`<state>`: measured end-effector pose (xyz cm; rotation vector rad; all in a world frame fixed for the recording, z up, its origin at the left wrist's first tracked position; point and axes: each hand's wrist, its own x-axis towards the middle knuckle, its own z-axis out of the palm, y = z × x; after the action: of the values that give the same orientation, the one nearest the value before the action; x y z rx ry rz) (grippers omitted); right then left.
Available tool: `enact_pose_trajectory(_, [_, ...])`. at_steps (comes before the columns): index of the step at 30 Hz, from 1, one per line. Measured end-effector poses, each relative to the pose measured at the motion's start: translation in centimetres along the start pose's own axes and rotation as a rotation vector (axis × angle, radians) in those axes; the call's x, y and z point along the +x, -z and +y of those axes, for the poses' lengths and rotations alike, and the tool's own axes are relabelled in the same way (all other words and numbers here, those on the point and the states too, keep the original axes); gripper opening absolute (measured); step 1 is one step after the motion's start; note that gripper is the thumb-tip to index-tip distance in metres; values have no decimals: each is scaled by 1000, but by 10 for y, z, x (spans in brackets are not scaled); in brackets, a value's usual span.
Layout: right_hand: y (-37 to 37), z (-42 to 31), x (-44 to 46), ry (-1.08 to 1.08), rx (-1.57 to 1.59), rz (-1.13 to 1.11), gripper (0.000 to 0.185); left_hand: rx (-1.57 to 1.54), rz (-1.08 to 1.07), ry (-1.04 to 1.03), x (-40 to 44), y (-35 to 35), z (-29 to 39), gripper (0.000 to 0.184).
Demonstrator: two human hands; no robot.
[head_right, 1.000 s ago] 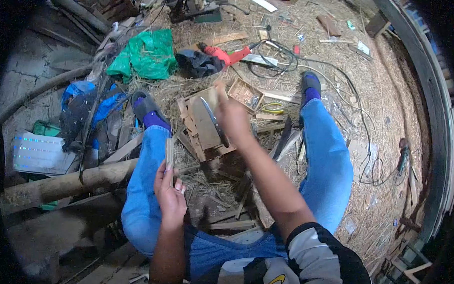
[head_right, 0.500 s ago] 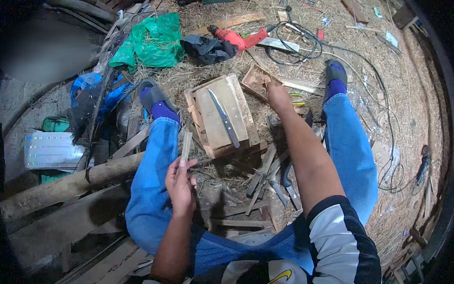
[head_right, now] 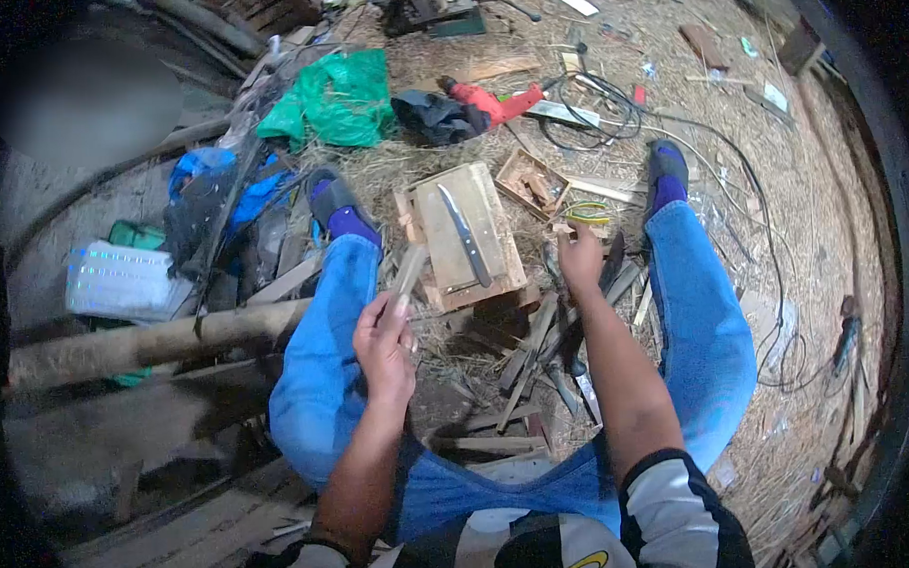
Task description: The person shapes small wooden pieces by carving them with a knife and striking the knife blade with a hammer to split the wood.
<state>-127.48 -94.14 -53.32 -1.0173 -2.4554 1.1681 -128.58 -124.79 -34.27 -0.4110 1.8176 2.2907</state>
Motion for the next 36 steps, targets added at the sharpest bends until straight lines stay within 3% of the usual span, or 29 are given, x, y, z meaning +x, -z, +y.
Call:
enact_pose_trajectory(3, [16,-34,-21,-90,114,13,33,76,41,-138,-8,-7,7,26])
enact_pose_trajectory(5, [21,-71,-36,2,213,35,29,16,76,-135,-15,-14,16,26])
enact_pose_trajectory(7, [24,-105,-51,45,571,-102,26,164,55,-237,-18,-15,17,25])
enact_pose_trajectory(9, [47,-154,-79,65,744,-323,26,81,42,-253,-24,-20,25,24])
enact_pose_trajectory(16, [68,-197,-127,501,564,-542,35,162,-18,-350,-22,-10,16,20])
enact_pose_trajectory(19, [67,-191,-137,499,510,-569,39,193,-2,-376,-21,-10,14,22])
enact_pose_trajectory(28, [47,-175,-136,528,362,-424,37,140,-79,-288,-24,-14,15,21])
enact_pose_trajectory(31, [49,-169,-129,487,290,-403,38,249,-160,-300,-23,-14,18,23])
enact_pose_trajectory(33, [55,-164,-118,603,244,-298,43,349,-99,-344,-16,-9,7,26])
enact_pose_trajectory(35, [55,-140,-105,507,344,-190,40,370,-55,-317,-14,-9,7,26])
enact_pose_trajectory(36, [55,-123,-99,351,362,-145,36,364,-48,-289,-11,-7,5,26])
